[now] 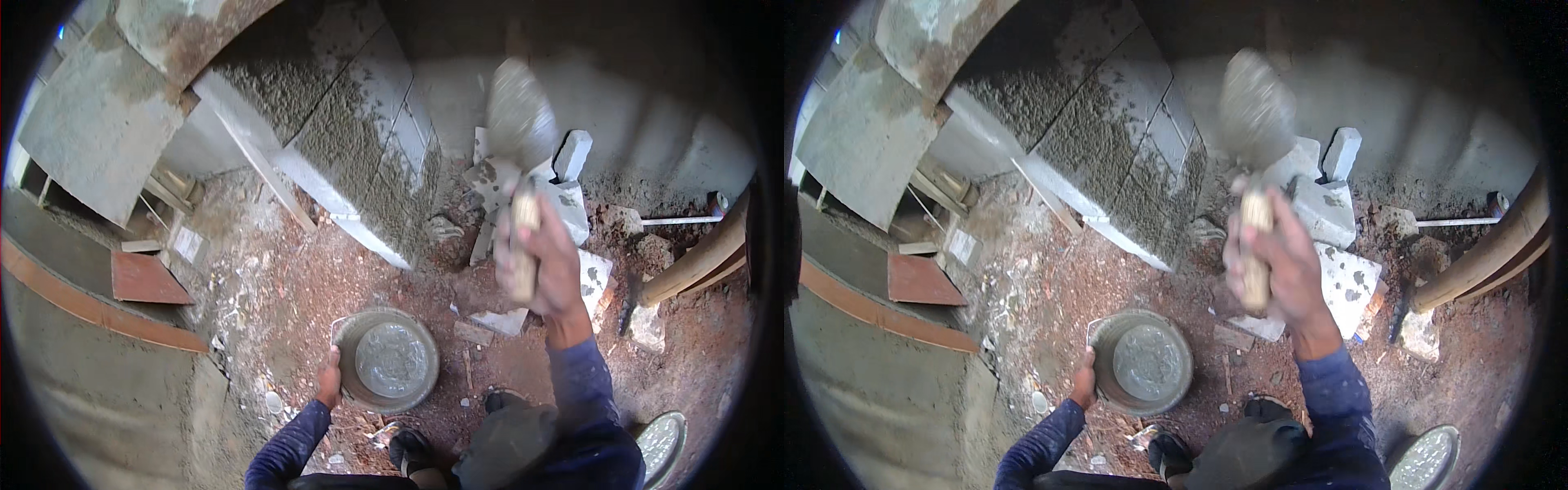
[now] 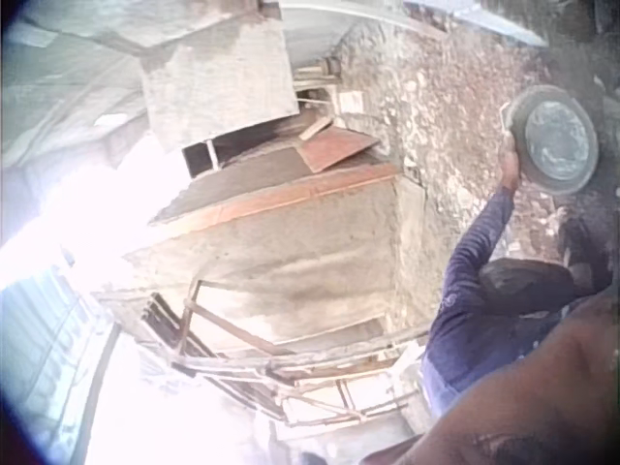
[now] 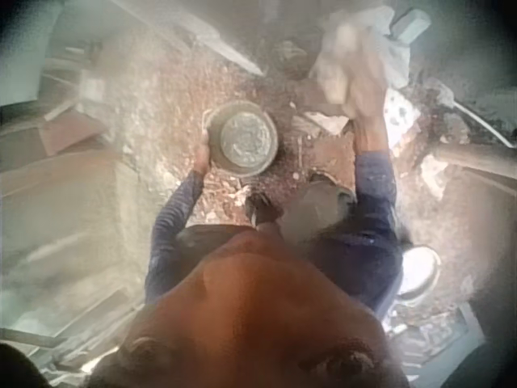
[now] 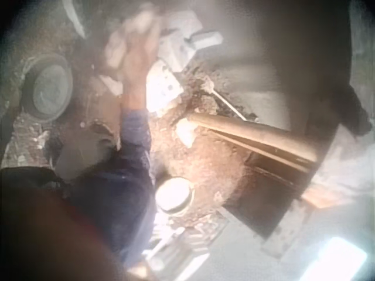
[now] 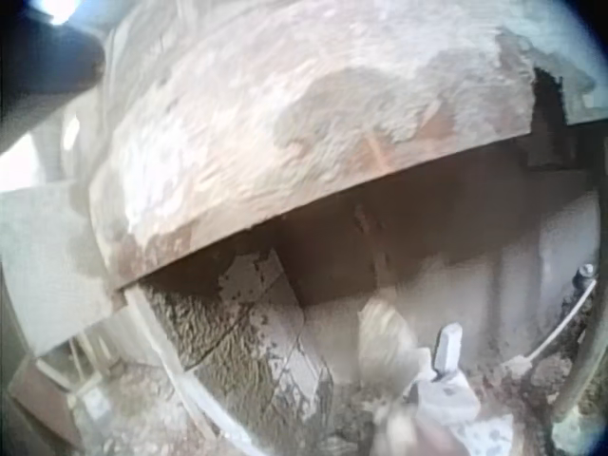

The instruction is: The person scoops mortar from a bowl with a trowel and applies it onto the wall surface.

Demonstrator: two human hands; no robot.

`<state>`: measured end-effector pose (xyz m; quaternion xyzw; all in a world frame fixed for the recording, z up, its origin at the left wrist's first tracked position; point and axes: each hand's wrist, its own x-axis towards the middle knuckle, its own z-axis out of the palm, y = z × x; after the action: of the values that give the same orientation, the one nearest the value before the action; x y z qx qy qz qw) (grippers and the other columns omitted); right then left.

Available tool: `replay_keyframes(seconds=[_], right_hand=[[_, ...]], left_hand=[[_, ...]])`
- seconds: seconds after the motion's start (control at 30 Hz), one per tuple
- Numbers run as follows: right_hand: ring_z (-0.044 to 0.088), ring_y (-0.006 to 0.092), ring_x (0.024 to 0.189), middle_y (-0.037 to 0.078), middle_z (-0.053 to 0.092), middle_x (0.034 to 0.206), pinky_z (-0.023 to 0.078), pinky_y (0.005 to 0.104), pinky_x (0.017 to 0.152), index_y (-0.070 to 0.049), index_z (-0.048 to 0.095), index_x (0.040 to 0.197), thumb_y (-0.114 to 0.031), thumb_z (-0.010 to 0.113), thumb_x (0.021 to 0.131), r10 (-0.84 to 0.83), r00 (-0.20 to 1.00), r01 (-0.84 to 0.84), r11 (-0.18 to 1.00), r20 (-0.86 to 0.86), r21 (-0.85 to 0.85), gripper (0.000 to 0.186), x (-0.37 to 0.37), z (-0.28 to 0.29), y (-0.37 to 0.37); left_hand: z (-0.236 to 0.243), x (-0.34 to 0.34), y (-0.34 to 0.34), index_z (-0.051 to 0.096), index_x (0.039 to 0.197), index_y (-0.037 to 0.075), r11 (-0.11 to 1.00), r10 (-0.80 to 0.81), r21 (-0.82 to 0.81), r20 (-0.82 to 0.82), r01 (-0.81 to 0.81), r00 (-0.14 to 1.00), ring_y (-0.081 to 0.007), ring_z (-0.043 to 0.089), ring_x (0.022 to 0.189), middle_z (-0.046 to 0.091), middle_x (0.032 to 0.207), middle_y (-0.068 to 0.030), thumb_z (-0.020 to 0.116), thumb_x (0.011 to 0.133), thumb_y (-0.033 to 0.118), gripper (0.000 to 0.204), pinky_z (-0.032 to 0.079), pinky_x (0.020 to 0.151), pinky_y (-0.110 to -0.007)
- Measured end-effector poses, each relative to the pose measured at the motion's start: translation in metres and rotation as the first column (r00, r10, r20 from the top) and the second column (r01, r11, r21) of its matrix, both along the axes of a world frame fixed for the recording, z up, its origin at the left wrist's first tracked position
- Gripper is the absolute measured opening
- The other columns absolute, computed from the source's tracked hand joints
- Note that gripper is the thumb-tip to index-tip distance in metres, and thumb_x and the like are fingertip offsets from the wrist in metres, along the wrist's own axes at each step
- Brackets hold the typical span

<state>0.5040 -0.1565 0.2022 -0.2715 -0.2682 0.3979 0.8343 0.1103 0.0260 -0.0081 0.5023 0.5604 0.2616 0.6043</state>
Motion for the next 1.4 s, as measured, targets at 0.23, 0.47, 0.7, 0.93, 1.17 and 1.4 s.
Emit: replay_keyframes(seconds=[0.23, 0.47, 0.7, 0.93, 1.17, 1.4], right_hand=[[0.060, 0.0171, 0.064, 0.009, 0.057, 0.093, 0.049, 0.0265, 0.047, -0.011, 0.042, 0.127, -0.013, 0.066, 0.088, -0.733, 0.643, 0.756, 0.653, -0.221, 0.036, 0.046, 0.057, 0.046, 0.160], [0.062, 0.0366, 0.075, 0.020, 0.060, 0.082, 0.049, 0.0481, 0.070, -0.004, 0.049, 0.102, -0.014, 0.056, 0.085, 0.261, 0.124, -0.221, 0.948, 0.957, -0.230, 0.020, -0.074, 0.006, 0.071], [0.060, 0.0415, 0.090, 0.022, 0.061, 0.094, 0.048, 0.0488, 0.077, 0.000, 0.055, 0.096, -0.016, 0.055, 0.086, 0.660, -0.096, -0.007, 0.748, 0.745, -0.663, 0.019, -0.090, -0.126, -0.002], [0.061, 0.0429, 0.077, 0.023, 0.062, 0.088, 0.050, 0.0492, 0.070, 0.002, 0.055, 0.100, -0.020, 0.055, 0.088, 0.732, -0.131, 0.015, 0.676, 0.668, -0.737, 0.024, -0.100, -0.183, 0.040], [0.065, 0.0379, 0.079, 0.025, 0.064, 0.086, 0.050, 0.0455, 0.077, 0.008, 0.052, 0.115, -0.029, 0.056, 0.087, 0.726, 0.162, 0.030, 0.673, 0.668, -0.739, 0.047, -0.092, -0.202, -0.004], [0.047, 0.0063, 0.053, -0.002, 0.050, 0.074, 0.037, 0.0212, 0.042, -0.005, 0.053, 0.114, -0.023, 0.054, 0.095, 0.769, 0.637, -0.558, 0.411, -0.055, -0.721, 0.026, -0.086, -0.143, -0.006]], left_hand=[[-0.019, -0.007, 0.014, 0.057, 0.124, -0.005, 0.998, 0.053, 0.043, -0.036, -0.051, 0.998, -0.0227, 0.059, 0.103, 0.061, 0.119, -0.0142, 0.055, 0.096, 0.046, 0.057, 0.048, 0.091, -0.037], [0.018, 0.009, -0.003, 0.052, 0.131, -0.002, 0.996, -0.011, -0.087, 0.135, 0.023, 0.991, -0.0226, 0.058, 0.111, 0.059, 0.124, -0.0120, 0.044, 0.100, 0.047, 0.058, 0.045, 0.098, -0.037], [0.024, 0.010, 0.009, 0.050, 0.132, -0.004, 0.997, -0.076, 0.021, 0.071, 0.075, 0.995, -0.0201, 0.054, 0.113, 0.057, 0.127, -0.0106, 0.043, 0.101, 0.046, 0.059, 0.040, 0.102, -0.036], [0.044, 0.055, -0.036, 0.048, 0.134, -0.006, 0.993, 0.109, 0.048, -0.080, -0.106, 0.991, -0.0226, 0.052, 0.116, 0.055, 0.129, -0.0160, 0.052, 0.099, 0.041, 0.059, 0.041, 0.100, -0.035], [0.055, 0.062, -0.038, 0.049, 0.134, -0.006, 0.991, 0.116, 0.076, -0.085, -0.110, 0.990, -0.0231, 0.050, 0.121, 0.054, 0.133, -0.0164, 0.051, 0.099, 0.040, 0.058, 0.038, 0.104, -0.034], [0.027, 0.031, -0.013, 0.055, 0.126, -0.006, 1.000, -0.023, -0.013, 0.098, 0.024, 0.995, -0.0189, 0.056, 0.105, 0.061, 0.119, -0.0105, 0.049, 0.100, 0.040, 0.053, 0.044, 0.094, -0.035]])
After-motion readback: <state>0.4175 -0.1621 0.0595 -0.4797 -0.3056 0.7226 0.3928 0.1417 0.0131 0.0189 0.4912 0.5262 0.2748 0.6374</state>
